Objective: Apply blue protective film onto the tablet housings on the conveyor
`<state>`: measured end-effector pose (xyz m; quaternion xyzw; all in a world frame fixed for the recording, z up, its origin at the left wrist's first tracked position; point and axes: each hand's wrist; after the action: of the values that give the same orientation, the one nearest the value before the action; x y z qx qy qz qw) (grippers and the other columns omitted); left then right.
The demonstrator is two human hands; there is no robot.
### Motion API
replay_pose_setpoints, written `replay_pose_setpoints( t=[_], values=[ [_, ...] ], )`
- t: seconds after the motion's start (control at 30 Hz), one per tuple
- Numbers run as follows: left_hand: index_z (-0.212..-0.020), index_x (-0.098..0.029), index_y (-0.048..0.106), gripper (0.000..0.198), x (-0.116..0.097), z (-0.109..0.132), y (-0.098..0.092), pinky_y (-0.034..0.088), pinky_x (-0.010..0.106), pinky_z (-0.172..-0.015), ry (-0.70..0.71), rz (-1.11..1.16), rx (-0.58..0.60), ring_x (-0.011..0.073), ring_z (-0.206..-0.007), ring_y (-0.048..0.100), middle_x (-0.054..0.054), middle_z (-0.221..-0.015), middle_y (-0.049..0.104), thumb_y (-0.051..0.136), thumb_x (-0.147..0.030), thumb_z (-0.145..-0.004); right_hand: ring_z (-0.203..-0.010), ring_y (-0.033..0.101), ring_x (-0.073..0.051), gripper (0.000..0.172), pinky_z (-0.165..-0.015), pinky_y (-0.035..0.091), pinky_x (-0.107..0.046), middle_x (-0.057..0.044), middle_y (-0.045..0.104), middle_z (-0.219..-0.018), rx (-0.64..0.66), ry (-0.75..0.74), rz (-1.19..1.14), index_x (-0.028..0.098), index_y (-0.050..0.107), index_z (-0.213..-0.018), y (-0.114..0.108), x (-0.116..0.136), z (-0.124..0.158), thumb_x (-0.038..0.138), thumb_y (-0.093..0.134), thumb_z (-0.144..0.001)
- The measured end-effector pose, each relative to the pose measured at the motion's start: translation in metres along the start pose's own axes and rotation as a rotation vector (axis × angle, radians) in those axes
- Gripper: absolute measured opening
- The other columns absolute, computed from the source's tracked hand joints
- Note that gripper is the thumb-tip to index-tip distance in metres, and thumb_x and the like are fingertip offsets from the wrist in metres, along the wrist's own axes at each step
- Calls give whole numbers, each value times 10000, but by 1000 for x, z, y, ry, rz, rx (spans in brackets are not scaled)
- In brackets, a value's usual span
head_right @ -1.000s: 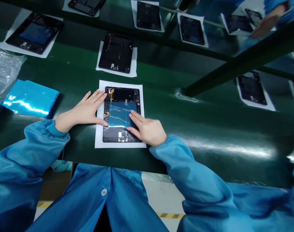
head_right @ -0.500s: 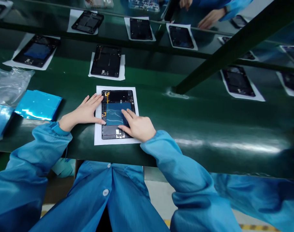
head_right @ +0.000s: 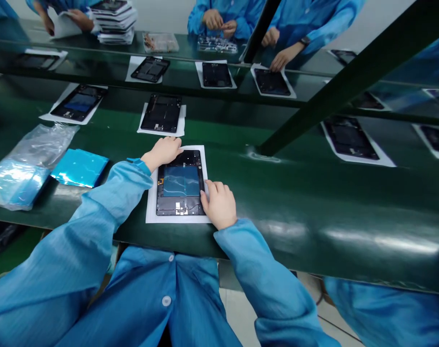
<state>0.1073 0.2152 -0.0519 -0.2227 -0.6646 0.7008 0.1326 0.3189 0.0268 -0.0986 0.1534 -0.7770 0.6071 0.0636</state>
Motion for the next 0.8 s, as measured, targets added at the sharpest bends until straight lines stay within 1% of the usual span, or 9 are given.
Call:
replay_pose_setpoints(
  t=[0.17, 0.27, 0.37, 0.4, 0.47, 0.53, 0.6, 0.73, 0.8],
  values=[
    [-1142, -156, 741, 247, 13, -3, -5, 479, 412, -991, 99, 20, -22, 316, -1180, 678, 162, -1201, 724, 523, -249, -1075, -1090, 659, -359, 563, -1002, 539, -517, -236, 696, -1286, -21, 66, -42, 95, 617, -1455, 2, 0, 5, 436, 475, -1031],
    [-1177, -178, 719, 299, 19, 3, -13, 467, 435, -999, 102, 49, -123, 324, -1198, 656, 162, -1244, 694, 447, -283, -1111, -946, 683, -311, 651, -913, 562, -482, -235, 690, -1315, 56, 182, -267, 88, 597, -1477, -4, -9, -3, 528, 505, -1006],
    [-1186, -190, 699, 318, 26, 4, -22, 459, 462, -1023, 58, 98, -230, 329, -1198, 645, 159, -1266, 676, 412, -314, -1127, -668, 616, -215, 576, -681, 527, -365, -96, 741, -914, 203, 193, -445, 160, 760, -1147, -10, -19, -21, 650, 501, -990],
    [-1172, -194, 696, 305, 30, 1, -25, 461, 458, -1029, 38, 121, -259, 321, -1189, 647, 151, -1260, 677, 422, -321, -1126, -629, 590, -200, 567, -638, 498, -339, -55, 698, -778, 234, 173, -465, 183, 765, -994, -10, -21, -28, 676, 484, -990],
    [-1160, -204, 682, 252, 42, -8, -28, 479, 419, -1029, -13, 177, -311, 284, -1161, 657, 123, -1239, 686, 470, -332, -1115, -632, 579, -192, 568, -625, 464, -316, -23, 630, -664, 251, 154, -495, 211, 697, -801, -9, -24, -45, 689, 456, -993],
    [-1211, -208, 652, 236, 62, -22, -28, 503, 368, -1018, -106, 236, -359, 244, -1145, 665, 109, -1239, 691, 488, -344, -1109, -666, 586, -195, 542, -650, 456, -316, -29, 638, -689, 211, 168, -491, 219, 649, -768, -4, -29, -66, 668, 446, -993],
    [-1278, -192, 616, 269, 89, -34, -27, 516, 367, -1030, -258, 275, -398, 247, -1178, 661, 137, -1268, 687, 484, -347, -1102, -688, 584, -203, 504, -667, 450, -326, -42, 648, -720, 145, 210, -461, 219, 638, -785, 0, -41, -94, 638, 450, -992],
    [-1311, -73, 596, 414, 141, -44, -16, 471, 585, -1103, -610, 254, -408, 435, -1345, 577, 322, -1384, 607, 568, -370, -1025, -711, 553, -217, 426, -720, 456, -359, -49, 589, -691, -12, 350, -356, 217, 602, -753, 7, -87, -169, 535, 470, -1004],
    [-1293, -31, 602, 460, 158, -44, -10, 428, 665, -1115, -713, 227, -396, 500, -1388, 528, 381, -1413, 568, 608, -369, -981, -735, 556, -224, 411, -757, 474, -379, -50, 567, -679, -62, 408, -310, 207, 600, -742, 9, -112, -206, 471, 460, -1024]
  ],
)
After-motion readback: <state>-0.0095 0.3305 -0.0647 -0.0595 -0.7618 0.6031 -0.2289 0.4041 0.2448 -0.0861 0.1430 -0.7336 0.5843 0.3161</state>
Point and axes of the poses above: each hand's wrist, its own z-axis away from the middle knuckle, its own y-axis out of the palm, x = y × z
